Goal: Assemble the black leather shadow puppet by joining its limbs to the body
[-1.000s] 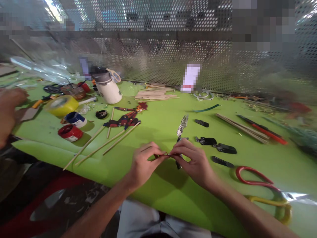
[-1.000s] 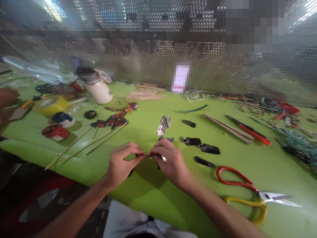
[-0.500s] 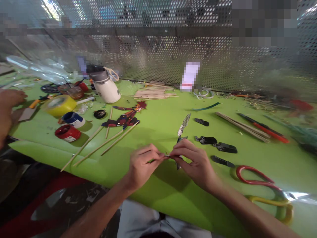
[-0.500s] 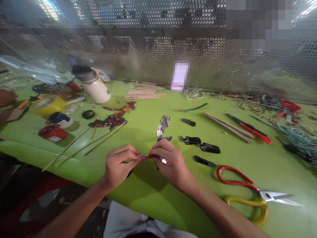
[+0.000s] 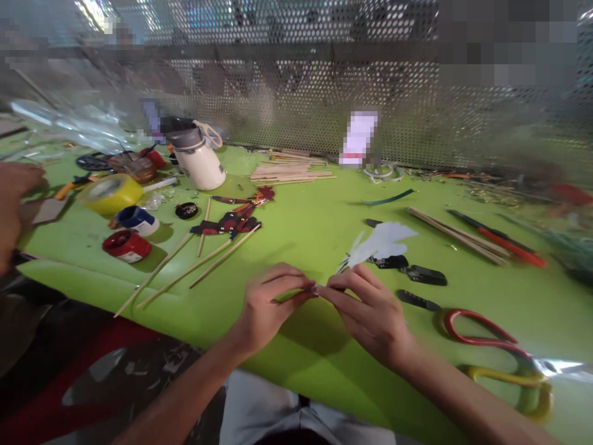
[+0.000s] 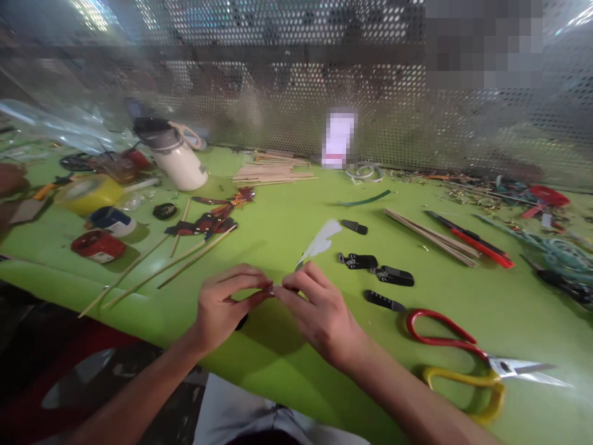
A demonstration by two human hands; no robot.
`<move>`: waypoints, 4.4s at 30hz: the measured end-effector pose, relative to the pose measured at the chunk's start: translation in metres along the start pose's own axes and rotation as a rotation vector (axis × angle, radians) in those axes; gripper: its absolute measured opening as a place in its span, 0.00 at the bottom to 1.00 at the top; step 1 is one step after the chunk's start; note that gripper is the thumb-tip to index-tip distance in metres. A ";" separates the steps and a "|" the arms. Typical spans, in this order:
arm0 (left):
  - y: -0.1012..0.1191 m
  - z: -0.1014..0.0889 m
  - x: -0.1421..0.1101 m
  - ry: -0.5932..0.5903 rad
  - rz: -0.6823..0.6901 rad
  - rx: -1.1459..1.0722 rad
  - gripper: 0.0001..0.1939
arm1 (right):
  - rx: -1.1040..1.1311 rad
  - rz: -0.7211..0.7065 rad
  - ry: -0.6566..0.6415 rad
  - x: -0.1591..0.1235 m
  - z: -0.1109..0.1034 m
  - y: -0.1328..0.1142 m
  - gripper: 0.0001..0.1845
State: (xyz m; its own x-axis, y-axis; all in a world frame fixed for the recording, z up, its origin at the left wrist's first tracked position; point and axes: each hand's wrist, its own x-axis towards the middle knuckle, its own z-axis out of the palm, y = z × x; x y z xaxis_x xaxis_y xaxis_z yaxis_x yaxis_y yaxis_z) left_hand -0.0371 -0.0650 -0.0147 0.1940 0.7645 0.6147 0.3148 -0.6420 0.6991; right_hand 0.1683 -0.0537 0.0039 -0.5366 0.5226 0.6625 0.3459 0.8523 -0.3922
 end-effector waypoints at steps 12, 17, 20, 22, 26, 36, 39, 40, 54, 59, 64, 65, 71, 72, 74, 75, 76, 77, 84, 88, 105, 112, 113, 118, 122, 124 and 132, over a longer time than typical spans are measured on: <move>0.001 -0.003 0.005 -0.084 0.034 -0.036 0.07 | 0.151 0.127 0.096 0.001 0.004 0.001 0.21; 0.002 -0.002 0.005 -0.108 0.047 -0.016 0.05 | 0.189 0.136 0.097 0.003 0.003 0.002 0.18; 0.003 -0.002 0.005 -0.104 0.042 -0.006 0.04 | 0.198 0.160 0.113 0.003 0.002 0.003 0.15; 0.002 -0.001 0.005 -0.097 0.051 0.004 0.03 | 0.197 0.166 0.130 0.003 0.002 0.003 0.14; 0.001 0.001 0.004 -0.079 0.076 0.025 0.03 | 0.189 0.177 0.137 0.003 0.003 0.003 0.12; 0.001 0.000 0.003 -0.164 -0.090 -0.025 0.13 | 0.075 0.184 -0.075 0.004 0.004 0.009 0.07; 0.001 -0.002 0.002 -0.223 -0.122 -0.080 0.10 | 0.052 0.175 -0.122 0.003 0.004 0.010 0.06; 0.001 -0.002 0.002 -0.224 -0.135 -0.094 0.08 | 0.049 0.178 -0.128 0.003 0.004 0.010 0.06; -0.006 -0.002 0.005 -0.141 -0.323 -0.376 0.05 | 0.272 0.300 -0.188 0.007 -0.001 0.012 0.06; -0.009 0.000 0.005 -0.063 -0.491 -0.435 0.10 | 0.169 0.321 -0.163 0.015 0.001 0.010 0.06; 0.000 0.000 0.003 -0.177 -0.547 -0.418 0.13 | -0.014 0.381 -0.286 0.026 0.000 0.006 0.04; 0.003 0.000 0.003 -0.196 -0.551 -0.411 0.13 | -0.039 0.389 -0.320 0.028 0.000 0.004 0.03; 0.015 -0.008 0.001 -0.223 -0.430 -0.111 0.08 | -0.137 0.347 -0.447 0.043 -0.003 -0.012 0.03; 0.016 -0.009 0.001 -0.212 -0.395 -0.051 0.07 | -0.138 0.340 -0.454 0.046 -0.003 -0.014 0.04; 0.016 -0.010 0.000 -0.183 -0.349 0.017 0.05 | -0.118 0.356 -0.452 0.050 -0.002 -0.019 0.07; 0.016 -0.011 -0.001 -0.171 -0.338 0.033 0.04 | -0.101 0.377 -0.452 0.052 -0.001 -0.020 0.08; 0.016 -0.011 -0.002 -0.165 -0.332 0.041 0.03 | -0.084 0.400 -0.454 0.054 0.000 -0.022 0.09; 0.016 -0.011 -0.003 -0.164 -0.328 0.048 0.03 | -0.070 0.423 -0.459 0.055 0.001 -0.024 0.10; 0.017 -0.013 -0.009 -0.177 -0.367 0.046 0.06 | 0.008 0.538 -0.461 0.059 0.004 -0.036 0.12; 0.016 -0.013 -0.010 -0.179 -0.414 0.033 0.06 | -0.020 0.524 -0.479 0.057 0.005 -0.031 0.10; -0.015 -0.019 -0.003 -0.386 -0.576 0.130 0.08 | -0.218 0.443 -0.197 -0.022 0.023 -0.041 0.18; -0.031 -0.032 0.012 -0.563 -0.636 0.087 0.13 | -0.305 0.363 -0.399 -0.035 0.019 -0.044 0.13; -0.032 -0.034 0.015 -0.584 -0.643 0.077 0.14 | -0.291 0.361 -0.412 -0.034 0.014 -0.042 0.13; -0.025 -0.039 0.024 -0.676 -0.667 0.002 0.19 | -0.321 0.334 -0.434 -0.032 0.010 -0.031 0.22; -0.020 -0.041 0.019 -0.655 -0.700 0.020 0.22 | -0.420 0.274 -0.445 -0.030 0.021 -0.027 0.33; -0.020 -0.041 0.015 -0.591 -0.713 0.067 0.21 | -0.437 0.264 -0.441 -0.029 0.024 -0.026 0.34; -0.019 -0.043 0.019 -0.651 -0.628 0.180 0.09 | -0.453 0.281 -0.452 -0.030 0.029 -0.027 0.28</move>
State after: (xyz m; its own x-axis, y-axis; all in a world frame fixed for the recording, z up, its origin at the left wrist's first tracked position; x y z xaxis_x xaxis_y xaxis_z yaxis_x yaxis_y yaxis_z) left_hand -0.0793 -0.0411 -0.0005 0.4065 0.8860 -0.2230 0.6679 -0.1216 0.7342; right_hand 0.1526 -0.0917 -0.0236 -0.6134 0.7623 0.2062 0.7526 0.6434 -0.1397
